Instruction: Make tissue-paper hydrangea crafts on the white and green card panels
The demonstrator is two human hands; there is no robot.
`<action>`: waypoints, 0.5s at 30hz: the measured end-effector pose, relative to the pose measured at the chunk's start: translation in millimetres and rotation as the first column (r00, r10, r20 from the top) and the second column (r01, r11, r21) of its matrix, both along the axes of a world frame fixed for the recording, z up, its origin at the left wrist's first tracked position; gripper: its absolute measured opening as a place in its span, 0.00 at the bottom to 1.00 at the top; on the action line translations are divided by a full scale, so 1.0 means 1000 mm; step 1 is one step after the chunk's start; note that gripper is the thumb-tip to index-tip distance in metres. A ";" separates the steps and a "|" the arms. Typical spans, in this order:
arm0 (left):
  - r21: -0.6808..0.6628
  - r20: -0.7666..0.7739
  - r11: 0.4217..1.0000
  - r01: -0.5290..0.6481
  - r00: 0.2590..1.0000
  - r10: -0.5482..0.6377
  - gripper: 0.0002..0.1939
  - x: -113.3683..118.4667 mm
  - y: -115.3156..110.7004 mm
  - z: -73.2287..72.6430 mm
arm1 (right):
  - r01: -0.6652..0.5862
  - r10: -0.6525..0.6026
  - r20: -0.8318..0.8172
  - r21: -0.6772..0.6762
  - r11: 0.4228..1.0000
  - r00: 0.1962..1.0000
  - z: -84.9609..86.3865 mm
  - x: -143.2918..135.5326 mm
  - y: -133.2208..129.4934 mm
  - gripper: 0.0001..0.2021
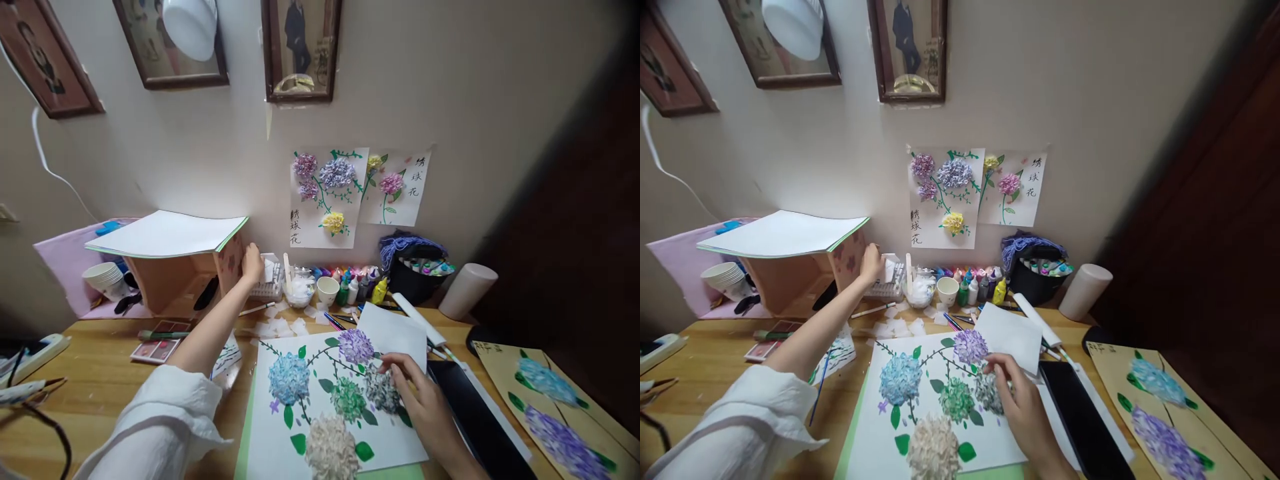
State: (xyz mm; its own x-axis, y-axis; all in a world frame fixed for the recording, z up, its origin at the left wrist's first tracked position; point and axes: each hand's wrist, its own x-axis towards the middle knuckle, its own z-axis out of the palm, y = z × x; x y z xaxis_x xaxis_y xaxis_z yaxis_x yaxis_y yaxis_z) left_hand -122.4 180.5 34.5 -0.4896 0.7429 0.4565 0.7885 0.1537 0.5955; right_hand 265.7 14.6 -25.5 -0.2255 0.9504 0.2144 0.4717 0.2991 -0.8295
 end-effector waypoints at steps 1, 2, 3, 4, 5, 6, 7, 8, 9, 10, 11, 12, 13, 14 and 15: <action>-0.007 -0.044 1.000 -0.003 0.999 0.003 0.15 0.002 -0.001 0.001 | 0.037 -0.038 -0.007 -0.010 0.999 0.999 -0.003 0.006 0.002 0.13; -0.012 -0.082 1.000 -0.002 0.997 0.001 0.15 0.006 -0.004 0.002 | 0.071 -0.072 -0.007 -0.023 0.997 0.997 -0.006 0.012 0.004 0.13; -0.015 -0.116 1.000 0.004 0.993 -0.006 0.15 0.009 -0.008 0.003 | 0.099 -0.099 0.001 -0.037 0.994 0.995 -0.007 0.017 0.006 0.13; -0.012 -0.145 1.000 0.016 0.989 -0.017 0.15 0.014 -0.015 0.004 | 0.116 -0.116 0.022 -0.049 0.992 0.993 -0.008 0.022 0.008 0.13; -0.008 -0.169 1.000 0.030 0.985 -0.031 0.15 0.018 -0.023 0.004 | 0.127 -0.124 0.055 -0.060 0.990 0.991 -0.008 0.026 0.009 0.13; -0.007 -0.186 0.999 0.047 0.981 -0.047 0.16 0.023 -0.034 0.003 | 0.135 -0.128 0.099 -0.070 0.988 0.987 -0.008 0.030 0.010 0.13; -0.008 -0.199 0.998 0.062 0.978 -0.063 0.16 0.027 -0.046 0.001 | 0.145 -0.131 0.153 -0.082 0.986 0.980 -0.007 0.033 0.011 0.13; -0.007 -0.222 0.997 0.079 0.972 -0.078 0.15 0.032 -0.061 -0.002 | 0.164 -0.143 0.205 -0.087 0.983 0.968 -0.006 0.037 0.013 0.13; -0.011 -0.290 0.996 0.085 0.953 -0.084 0.15 0.036 -0.079 -0.006 | 0.185 -0.158 0.256 -0.086 0.979 0.954 -0.006 0.040 0.014 0.14; -0.044 -0.342 0.994 0.102 0.933 -0.111 0.14 0.039 -0.098 -0.011 | 0.206 -0.173 0.305 -0.081 0.975 0.937 -0.005 0.044 0.016 0.14; -0.090 -0.364 0.989 0.117 0.920 -0.142 0.14 0.043 -0.118 -0.017 | 0.225 -0.187 0.346 -0.073 0.972 0.920 -0.006 0.047 0.018 0.14; -0.141 -0.365 0.981 0.135 0.914 -0.178 0.14 0.046 -0.138 -0.023 | 0.238 -0.196 0.381 -0.068 0.969 0.904 -0.006 0.049 0.019 0.14; -0.196 -0.343 0.967 0.163 0.912 -0.223 0.14 0.048 -0.159 -0.029 | 0.248 -0.199 0.411 -0.069 0.966 0.890 -0.008 0.052 0.021 0.14; -0.245 -0.298 0.952 0.185 0.920 -0.256 0.14 0.050 -0.179 -0.034 | 0.254 -0.198 0.435 -0.074 0.964 0.879 -0.009 0.054 0.023 0.14; -0.289 -0.245 0.936 0.199 0.930 -0.274 0.13 0.052 -0.198 -0.038 | 0.258 -0.199 0.453 -0.072 0.964 0.869 -0.012 0.055 0.024 0.14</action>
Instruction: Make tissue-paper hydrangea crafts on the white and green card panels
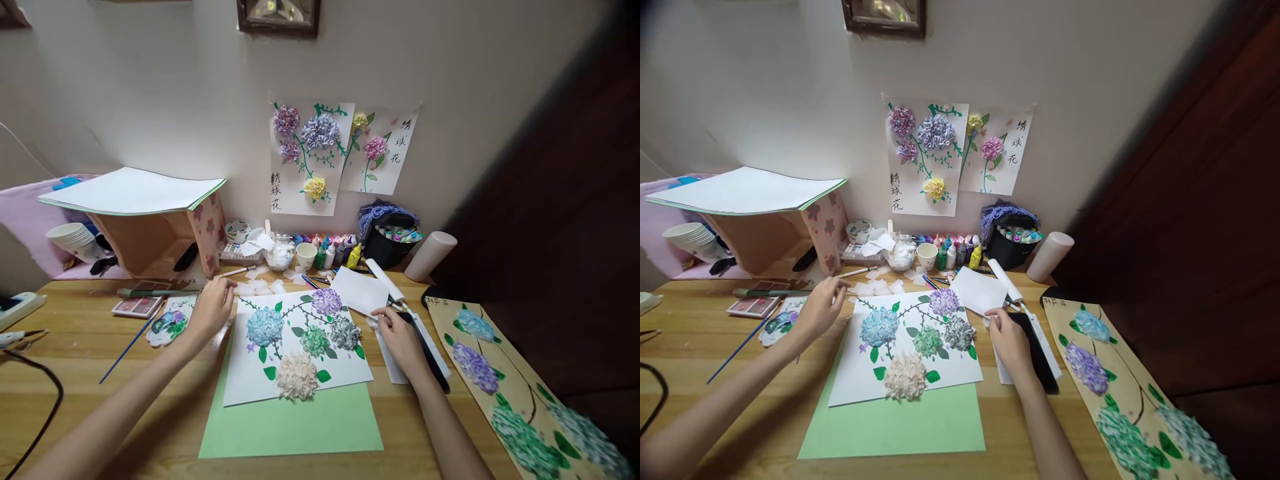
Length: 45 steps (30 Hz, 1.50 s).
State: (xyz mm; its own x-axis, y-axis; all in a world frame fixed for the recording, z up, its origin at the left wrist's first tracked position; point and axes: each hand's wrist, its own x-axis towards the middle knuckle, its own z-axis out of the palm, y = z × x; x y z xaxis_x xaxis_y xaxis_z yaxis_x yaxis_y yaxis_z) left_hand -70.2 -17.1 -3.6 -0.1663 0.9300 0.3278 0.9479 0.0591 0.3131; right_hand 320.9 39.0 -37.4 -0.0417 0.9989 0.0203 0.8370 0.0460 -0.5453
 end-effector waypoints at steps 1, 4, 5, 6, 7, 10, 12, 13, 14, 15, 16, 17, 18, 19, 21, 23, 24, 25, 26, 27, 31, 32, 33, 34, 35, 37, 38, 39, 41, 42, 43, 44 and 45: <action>-0.044 0.035 0.999 -0.015 0.999 0.016 0.14 0.002 -0.017 -0.004 | -0.004 0.004 0.022 0.007 1.000 1.000 -0.003 0.001 0.002 0.14; -0.180 0.060 0.974 -0.136 0.987 0.149 0.15 0.005 -0.051 -0.010 | -0.051 0.039 0.128 0.091 0.995 0.991 -0.013 0.004 0.007 0.14; -0.205 0.057 0.966 -0.159 0.983 0.174 0.15 0.006 -0.057 -0.011 | -0.070 0.049 0.167 0.123 0.990 0.985 -0.016 0.005 0.009 0.14; -0.218 0.053 0.961 -0.170 0.981 0.186 0.15 0.007 -0.060 -0.012 | -0.087 0.056 0.199 0.149 0.985 0.978 -0.019 0.005 0.011 0.15; -0.219 0.051 0.961 -0.168 0.982 0.183 0.15 0.008 -0.062 -0.012 | -0.098 0.063 0.213 0.159 0.982 0.975 -0.021 0.005 0.013 0.15; -0.195 0.053 0.973 -0.127 0.989 0.139 0.16 0.014 -0.058 -0.008 | -0.140 0.105 0.214 0.157 0.978 0.971 -0.023 0.004 0.019 0.14; -0.169 0.062 0.980 -0.101 0.992 0.113 0.16 0.019 -0.054 -0.002 | -0.163 0.128 0.203 0.167 0.972 0.971 -0.019 0.001 0.026 0.15; -0.153 0.065 0.984 -0.097 0.992 0.108 0.16 0.021 -0.052 0.002 | -0.169 0.134 0.195 0.176 0.970 0.972 -0.016 0.000 0.030 0.16; -0.136 0.067 0.986 -0.096 0.992 0.106 0.17 0.023 -0.050 0.005 | -0.174 0.139 0.187 0.187 0.967 0.972 -0.013 -0.002 0.035 0.17; -0.120 0.067 0.988 -0.095 0.992 0.104 0.17 0.026 -0.048 0.009 | -0.182 0.148 0.180 0.192 0.964 0.972 -0.009 -0.003 0.041 0.18; -0.108 0.068 0.990 -0.093 0.993 0.101 0.16 0.028 -0.045 0.012 | -0.199 0.167 0.174 0.190 0.961 0.970 -0.004 -0.005 0.048 0.18; -0.100 0.072 0.991 -0.088 0.993 0.096 0.16 0.030 -0.043 0.014 | -0.230 0.200 0.169 0.179 0.957 0.965 0.001 -0.007 0.057 0.18; -0.097 0.079 0.992 -0.079 0.993 0.087 0.16 0.032 -0.041 0.016 | -0.264 0.237 0.163 0.168 0.950 0.958 0.005 -0.008 0.065 0.17; -0.096 0.086 0.993 -0.069 0.993 0.077 0.16 0.034 -0.039 0.017 | -0.307 0.284 0.157 0.148 0.940 0.946 0.010 -0.010 0.074 0.18; -0.099 0.098 0.994 -0.046 0.994 0.056 0.16 0.039 -0.036 0.018 | -0.387 0.372 0.138 0.097 0.917 0.918 0.017 -0.012 0.091 0.17; -0.102 0.103 0.995 -0.022 0.994 0.033 0.16 0.044 -0.033 0.019 | -0.441 0.434 0.115 0.044 0.896 0.893 0.022 -0.013 0.105 0.15; -0.105 0.103 0.994 -0.011 0.994 0.022 0.16 0.046 -0.033 0.019 | -0.460 0.456 0.101 0.020 0.888 0.884 0.023 -0.013 0.110 0.13; -0.108 0.104 0.994 0.000 0.995 0.011 0.16 0.047 -0.032 0.019 | -0.474 0.473 0.085 -0.001 0.880 0.877 0.024 -0.013 0.113 0.12; -0.112 0.104 0.994 0.011 0.995 0.001 0.16 0.049 -0.032 0.019 | -0.486 0.486 0.067 -0.017 0.874 0.871 0.024 -0.012 0.115 0.12; -0.115 0.102 0.993 0.018 0.995 -0.006 0.16 0.050 -0.032 0.020 | -0.497 0.498 0.045 -0.028 0.867 0.866 0.024 -0.011 0.116 0.12; -0.125 0.106 0.991 0.042 0.994 -0.029 0.15 0.054 -0.028 0.023 | -0.506 0.505 -0.050 -0.029 0.862 0.862 0.022 -0.009 0.113 0.20; -0.121 0.105 0.991 0.048 0.994 -0.035 0.15 0.056 -0.026 0.024 | -0.496 0.493 -0.077 -0.023 0.868 0.867 0.021 -0.009 0.112 0.20; -0.116 0.102 0.992 0.055 0.994 -0.043 0.14 0.058 -0.025 0.026 | -0.480 0.476 -0.106 -0.015 0.877 0.873 0.021 -0.010 0.112 0.20; -0.109 0.099 0.992 0.063 0.994 -0.052 0.14 0.061 -0.023 0.028 | -0.458 0.453 -0.139 -0.006 0.889 0.880 0.020 -0.013 0.112 0.18; -0.101 0.096 0.992 0.071 0.993 -0.061 0.14 0.064 -0.021 0.030 | -0.430 0.424 -0.175 0.004 0.903 0.889 0.020 -0.015 0.114 0.16; -0.086 0.095 0.992 0.087 0.992 -0.079 0.14 0.070 -0.019 0.035 | -0.340 0.336 -0.251 0.026 0.940 0.908 0.019 -0.023 0.119 0.11; -0.079 0.095 0.992 0.094 0.992 -0.087 0.15 0.074 -0.018 0.037 | -0.282 0.280 -0.289 0.036 0.959 0.915 0.019 -0.026 0.122 0.11; -0.075 0.095 0.992 0.103 0.991 -0.095 0.15 0.077 -0.017 0.038 | -0.222 0.224 -0.327 0.045 0.974 0.918 0.020 -0.029 0.127 0.12; -0.067 0.096 0.990 0.120 0.989 -0.114 0.14 0.082 -0.016 0.042 | -0.113 0.132 -0.408 0.070 0.991 0.904 0.026 -0.030 0.136 0.11; -0.063 0.096 0.990 0.129 0.988 -0.123 0.14 0.084 -0.015 0.043 | -0.070 0.103 -0.452 0.089 0.994 0.886 0.032 -0.027 0.140 0.10; -0.059 0.097 0.989 0.135 0.987 -0.129 0.14 0.085 -0.015 0.044 | -0.030 0.084 -0.498 0.116 0.993 0.863 0.040 -0.022 0.144 0.09; -0.052 0.100 0.990 0.134 0.987 -0.128 0.14 0.085 -0.014 0.045 | 0.013 0.069 -0.546 0.145 0.989 0.835 0.049 -0.015 0.148 0.09; -0.043 0.103 0.991 0.125 0.987 -0.120 0.14 0.084 -0.013 0.046 | 0.060 0.059 -0.591 0.180 0.982 0.804 0.058 -0.006 0.151 0.10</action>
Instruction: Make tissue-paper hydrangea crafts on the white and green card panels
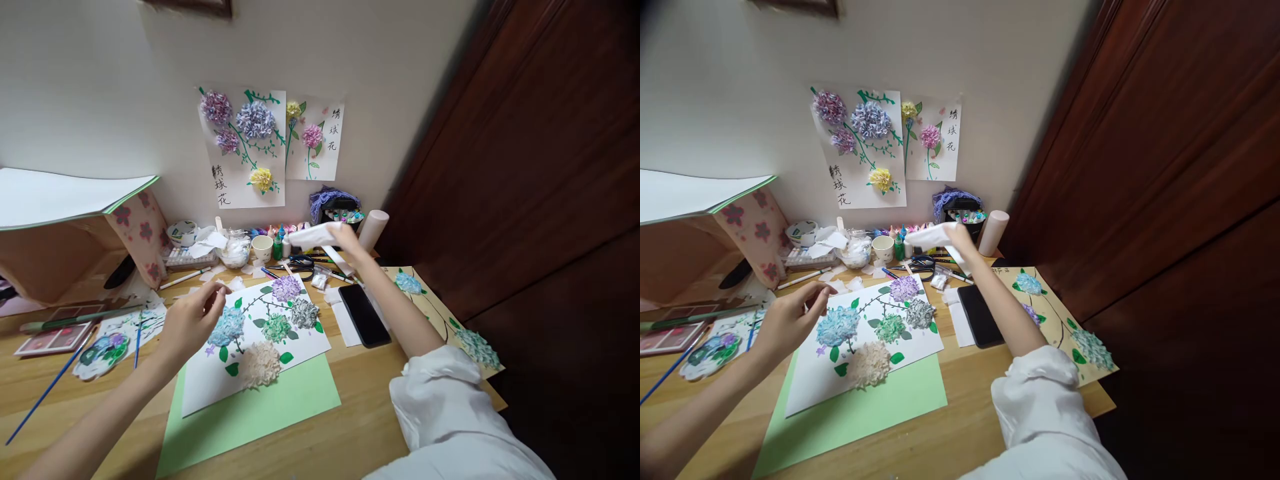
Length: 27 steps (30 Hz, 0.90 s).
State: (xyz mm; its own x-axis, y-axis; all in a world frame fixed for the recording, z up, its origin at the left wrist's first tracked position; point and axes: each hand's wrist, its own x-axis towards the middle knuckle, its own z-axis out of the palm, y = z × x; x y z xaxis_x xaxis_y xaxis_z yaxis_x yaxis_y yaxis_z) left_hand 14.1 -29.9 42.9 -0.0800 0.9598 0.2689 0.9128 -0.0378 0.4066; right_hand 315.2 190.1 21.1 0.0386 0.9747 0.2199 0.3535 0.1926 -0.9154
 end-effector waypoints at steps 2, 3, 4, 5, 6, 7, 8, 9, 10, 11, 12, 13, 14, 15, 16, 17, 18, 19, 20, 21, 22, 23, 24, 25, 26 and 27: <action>0.021 0.007 0.999 -0.040 0.999 0.040 0.14 -0.003 0.003 0.003 | 0.091 -0.083 -0.110 0.072 0.993 0.990 0.019 0.020 0.003 0.11; 0.033 0.011 0.997 -0.065 0.998 0.064 0.14 -0.005 0.006 0.004 | 0.123 -0.107 -0.156 0.097 0.988 0.982 0.027 0.029 0.004 0.11; 0.044 0.014 0.995 -0.084 0.996 0.084 0.14 -0.007 0.009 0.005 | 0.150 -0.125 -0.205 0.114 0.982 0.971 0.032 0.037 0.003 0.11; 0.054 0.016 0.994 -0.098 0.995 0.097 0.14 -0.008 0.012 0.006 | 0.166 -0.125 -0.283 0.126 0.978 0.951 0.036 0.043 0.002 0.09; 0.064 0.018 0.993 -0.104 0.994 0.103 0.14 -0.010 0.015 0.007 | 0.164 -0.105 -0.390 0.122 0.979 0.915 0.037 0.047 0.000 0.07; 0.074 0.021 0.992 -0.106 0.994 0.104 0.14 -0.010 0.018 0.008 | 0.152 -0.085 -0.478 0.105 0.983 0.874 0.036 0.050 -0.001 0.06; 0.081 0.022 0.992 -0.102 0.995 0.100 0.14 -0.010 0.020 0.009 | 0.133 -0.066 -0.551 0.082 0.988 0.832 0.033 0.050 -0.003 0.04; 0.086 0.023 0.992 -0.097 0.995 0.095 0.14 -0.010 0.022 0.009 | 0.110 -0.055 -0.597 0.056 0.992 0.800 0.029 0.049 -0.004 0.03; 0.087 0.024 0.992 -0.091 0.996 0.089 0.14 -0.008 0.024 0.009 | 0.091 -0.053 -0.614 0.030 0.995 0.788 0.025 0.047 -0.005 0.03; 0.084 0.024 0.993 -0.084 0.996 0.082 0.14 -0.007 0.025 0.009 | 0.077 -0.057 -0.617 0.007 0.997 0.785 0.019 0.045 -0.006 0.02; 0.080 0.022 0.994 -0.078 0.997 0.077 0.14 -0.005 0.026 0.009 | 0.067 -0.060 -0.613 -0.011 0.998 0.788 0.014 0.042 -0.005 0.03; 0.072 0.018 0.995 -0.072 0.997 0.071 0.14 -0.003 0.026 0.009 | 0.058 -0.062 -0.606 -0.026 0.998 0.793 0.010 0.039 -0.004 0.03; 0.063 0.013 0.996 -0.068 0.998 0.068 0.14 -0.002 0.027 0.008 | 0.050 -0.065 -0.600 -0.042 0.998 0.798 0.006 0.037 -0.003 0.03; 0.053 0.010 0.996 -0.066 0.998 0.066 0.14 -0.001 0.026 0.008 | 0.043 -0.068 -0.591 -0.057 0.997 0.804 0.002 0.035 -0.001 0.03; 0.044 0.010 0.997 -0.063 0.998 0.063 0.14 0.000 0.026 0.009 | 0.036 -0.070 -0.579 -0.070 0.997 0.812 0.000 0.034 0.001 0.04; 0.040 0.012 0.997 -0.062 0.998 0.061 0.14 0.000 0.026 0.009 | 0.031 -0.072 -0.564 -0.082 0.996 0.823 -0.002 0.034 0.003 0.04; 0.038 0.017 0.997 -0.061 0.998 0.061 0.14 0.000 0.026 0.010 | 0.027 -0.073 -0.545 -0.092 0.995 0.835 -0.004 0.033 0.005 0.05; 0.038 0.022 0.997 -0.060 0.998 0.060 0.14 0.000 0.025 0.010 | 0.026 -0.075 -0.524 -0.101 0.995 0.849 -0.006 0.033 0.007 0.05; 0.041 0.025 0.997 -0.062 0.998 0.061 0.14 -0.001 0.025 0.010 | 0.026 -0.078 -0.498 -0.110 0.994 0.864 -0.007 0.033 0.009 0.05; 0.042 0.025 0.997 -0.065 0.998 0.064 0.14 -0.002 0.025 0.010 | 0.028 -0.081 -0.468 -0.118 0.993 0.880 -0.009 0.033 0.010 0.06; 0.043 0.025 0.997 -0.069 0.997 0.068 0.14 -0.003 0.025 0.010 | 0.030 -0.082 -0.433 -0.126 0.992 0.898 -0.012 0.032 0.011 0.06; 0.043 0.027 0.996 -0.073 0.997 0.072 0.14 -0.003 0.025 0.010 | 0.030 -0.081 -0.393 -0.134 0.991 0.916 -0.016 0.032 0.012 0.07; 0.043 0.031 0.996 -0.076 0.997 0.075 0.14 -0.004 0.025 0.009 | 0.028 -0.076 -0.347 -0.140 0.990 0.935 -0.020 0.030 0.013 0.08; 0.044 0.038 0.996 -0.077 0.996 0.075 0.14 -0.005 0.025 0.008 | 0.025 -0.067 -0.296 -0.144 0.989 0.953 -0.025 0.029 0.013 0.09; 0.044 0.048 0.996 -0.074 0.996 0.072 0.14 -0.005 0.024 0.008 | 0.017 -0.051 -0.239 -0.143 0.990 0.970 -0.031 0.028 0.013 0.09; 0.045 0.061 0.997 -0.069 0.996 0.066 0.14 -0.006 0.024 0.007 | 0.012 -0.037 -0.177 -0.142 0.990 0.984 -0.037 0.027 0.013 0.10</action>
State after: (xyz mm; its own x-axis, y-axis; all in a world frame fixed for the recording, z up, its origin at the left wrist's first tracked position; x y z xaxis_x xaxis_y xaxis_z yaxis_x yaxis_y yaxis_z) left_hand 8.4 -5.4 49.9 -0.1612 0.9382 0.3061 0.8883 0.0028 0.4593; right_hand 342.6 203.1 -15.5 0.0890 0.9936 0.0689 0.1852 0.0515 -0.9814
